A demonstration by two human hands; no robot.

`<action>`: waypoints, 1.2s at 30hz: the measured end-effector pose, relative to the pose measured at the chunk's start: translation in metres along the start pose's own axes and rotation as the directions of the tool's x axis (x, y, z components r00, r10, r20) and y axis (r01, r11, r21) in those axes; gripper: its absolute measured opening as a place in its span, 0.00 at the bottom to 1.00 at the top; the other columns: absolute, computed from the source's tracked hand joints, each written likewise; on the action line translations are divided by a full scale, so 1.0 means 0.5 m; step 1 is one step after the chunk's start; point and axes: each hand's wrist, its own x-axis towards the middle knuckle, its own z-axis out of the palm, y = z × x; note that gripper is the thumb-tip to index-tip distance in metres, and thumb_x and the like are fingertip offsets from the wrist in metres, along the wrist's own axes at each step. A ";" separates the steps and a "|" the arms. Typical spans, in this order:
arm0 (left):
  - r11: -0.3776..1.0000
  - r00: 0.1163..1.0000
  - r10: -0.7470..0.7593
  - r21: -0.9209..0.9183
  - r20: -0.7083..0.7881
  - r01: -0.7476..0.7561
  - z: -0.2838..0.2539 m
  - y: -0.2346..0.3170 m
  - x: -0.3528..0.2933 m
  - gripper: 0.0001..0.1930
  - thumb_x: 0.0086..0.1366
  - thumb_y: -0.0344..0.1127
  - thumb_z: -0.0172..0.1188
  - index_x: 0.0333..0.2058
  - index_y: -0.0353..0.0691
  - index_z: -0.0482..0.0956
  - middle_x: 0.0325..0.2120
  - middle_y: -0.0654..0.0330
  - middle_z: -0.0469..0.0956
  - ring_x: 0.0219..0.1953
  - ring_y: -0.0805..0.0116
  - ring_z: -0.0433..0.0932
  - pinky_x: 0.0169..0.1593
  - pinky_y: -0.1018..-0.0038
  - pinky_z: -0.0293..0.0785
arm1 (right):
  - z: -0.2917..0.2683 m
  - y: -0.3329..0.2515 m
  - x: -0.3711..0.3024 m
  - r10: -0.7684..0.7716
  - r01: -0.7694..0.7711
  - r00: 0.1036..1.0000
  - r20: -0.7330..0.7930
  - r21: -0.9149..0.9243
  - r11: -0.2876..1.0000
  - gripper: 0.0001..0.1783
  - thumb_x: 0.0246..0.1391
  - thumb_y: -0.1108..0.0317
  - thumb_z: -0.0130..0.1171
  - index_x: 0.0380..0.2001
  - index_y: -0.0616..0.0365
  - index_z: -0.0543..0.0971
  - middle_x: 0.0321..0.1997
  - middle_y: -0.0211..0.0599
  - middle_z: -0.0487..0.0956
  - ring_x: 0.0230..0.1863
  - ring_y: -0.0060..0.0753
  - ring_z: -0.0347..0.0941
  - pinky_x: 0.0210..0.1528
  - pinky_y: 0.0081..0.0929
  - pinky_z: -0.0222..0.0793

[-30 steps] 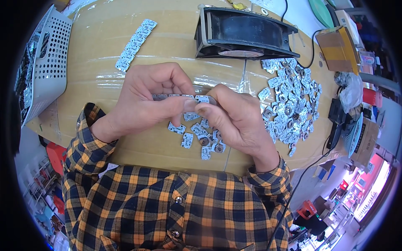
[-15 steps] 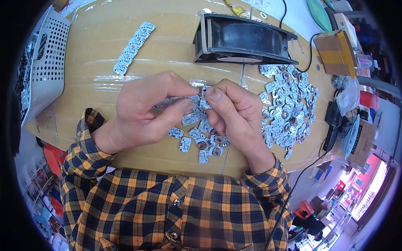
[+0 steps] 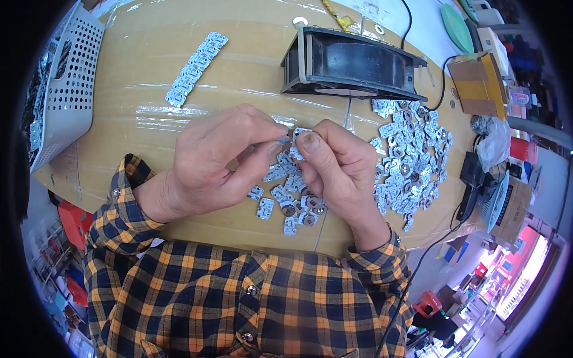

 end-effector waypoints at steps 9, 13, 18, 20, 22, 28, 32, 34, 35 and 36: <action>1.000 1.000 -0.014 -0.005 -0.019 0.014 0.000 0.003 0.002 0.12 0.49 0.13 0.59 0.34 0.30 0.77 0.24 0.53 0.77 0.21 0.66 0.77 0.21 0.76 0.70 | 0.000 -0.002 0.001 0.005 -0.005 1.000 -0.005 0.014 1.000 0.17 0.65 0.62 0.52 0.23 0.60 0.71 0.13 0.24 0.67 0.11 0.11 0.56 0.13 0.13 0.49; 0.999 0.999 0.053 -0.001 -0.002 -0.053 0.004 -0.005 0.003 0.12 0.48 0.13 0.59 0.33 0.31 0.77 0.24 0.53 0.77 0.21 0.64 0.77 0.22 0.74 0.69 | 0.008 -0.010 0.007 0.084 -0.082 0.996 -0.023 0.073 0.994 0.17 0.66 0.62 0.50 0.24 0.60 0.68 0.12 0.27 0.66 0.10 0.13 0.55 0.12 0.15 0.50; 0.997 0.997 0.052 -0.055 0.065 -0.048 -0.008 -0.010 0.006 0.11 0.50 0.14 0.59 0.33 0.31 0.77 0.24 0.54 0.77 0.23 0.64 0.77 0.24 0.74 0.69 | 0.006 -0.013 0.004 0.054 -0.054 0.998 -0.017 -0.007 0.999 0.17 0.66 0.62 0.50 0.25 0.61 0.70 0.14 0.27 0.67 0.10 0.13 0.56 0.12 0.14 0.51; 0.995 0.996 0.037 -0.093 0.087 -0.029 -0.018 -0.007 0.011 0.10 0.52 0.15 0.58 0.34 0.31 0.77 0.24 0.55 0.77 0.23 0.66 0.78 0.24 0.75 0.70 | -0.003 -0.011 0.003 0.037 -0.038 0.999 -0.011 -0.093 0.995 0.17 0.66 0.62 0.50 0.26 0.61 0.72 0.14 0.26 0.69 0.11 0.13 0.58 0.13 0.14 0.52; 0.958 0.967 -0.254 -0.127 0.030 0.256 -0.032 0.002 0.017 0.07 0.57 0.17 0.56 0.35 0.31 0.77 0.26 0.59 0.78 0.25 0.74 0.78 0.28 0.78 0.72 | -0.008 -0.014 0.003 -0.102 0.130 0.991 0.092 -0.375 0.918 0.15 0.66 0.63 0.50 0.29 0.62 0.75 0.17 0.26 0.71 0.14 0.12 0.61 0.16 0.11 0.55; 0.884 0.929 -0.279 -0.313 0.243 0.347 -0.034 0.003 0.012 0.08 0.61 0.20 0.53 0.39 0.29 0.76 0.29 0.60 0.79 0.30 0.78 0.79 0.34 0.82 0.75 | -0.010 -0.025 -0.005 -0.110 0.168 0.981 0.158 -0.425 0.890 0.13 0.65 0.66 0.50 0.31 0.64 0.77 0.20 0.28 0.75 0.16 0.13 0.65 0.18 0.12 0.59; 0.743 0.867 -0.370 -0.453 0.334 0.492 -0.033 0.001 0.013 0.08 0.61 0.20 0.52 0.38 0.29 0.77 0.28 0.60 0.79 0.29 0.78 0.79 0.34 0.82 0.75 | -0.014 -0.025 -0.007 -0.089 0.111 0.993 0.078 -0.360 0.926 0.15 0.66 0.63 0.50 0.31 0.64 0.78 0.20 0.27 0.76 0.16 0.11 0.64 0.18 0.10 0.57; 0.799 0.879 -0.323 -0.397 0.351 0.452 -0.036 0.004 0.015 0.08 0.61 0.20 0.52 0.38 0.29 0.77 0.28 0.60 0.79 0.29 0.78 0.79 0.34 0.82 0.75 | -0.018 -0.025 -0.005 -0.090 0.137 0.986 0.144 -0.355 0.925 0.16 0.66 0.63 0.50 0.29 0.64 0.78 0.19 0.28 0.76 0.15 0.11 0.64 0.18 0.10 0.57; 0.850 0.888 -0.279 -0.336 0.366 0.406 -0.039 0.008 0.015 0.08 0.60 0.19 0.53 0.38 0.29 0.77 0.28 0.60 0.79 0.29 0.78 0.79 0.34 0.82 0.75 | -0.017 -0.024 -0.004 -0.092 0.141 0.984 0.151 -0.351 0.926 0.16 0.66 0.63 0.50 0.29 0.64 0.78 0.19 0.28 0.76 0.15 0.11 0.64 0.18 0.10 0.57; 0.851 0.887 -0.285 -0.330 0.362 0.408 -0.043 0.012 0.014 0.08 0.60 0.19 0.53 0.38 0.29 0.77 0.28 0.60 0.79 0.29 0.78 0.79 0.34 0.82 0.75 | -0.016 -0.023 -0.004 -0.126 0.179 0.979 0.163 -0.375 0.909 0.16 0.66 0.63 0.50 0.29 0.64 0.77 0.19 0.28 0.76 0.15 0.11 0.64 0.17 0.10 0.57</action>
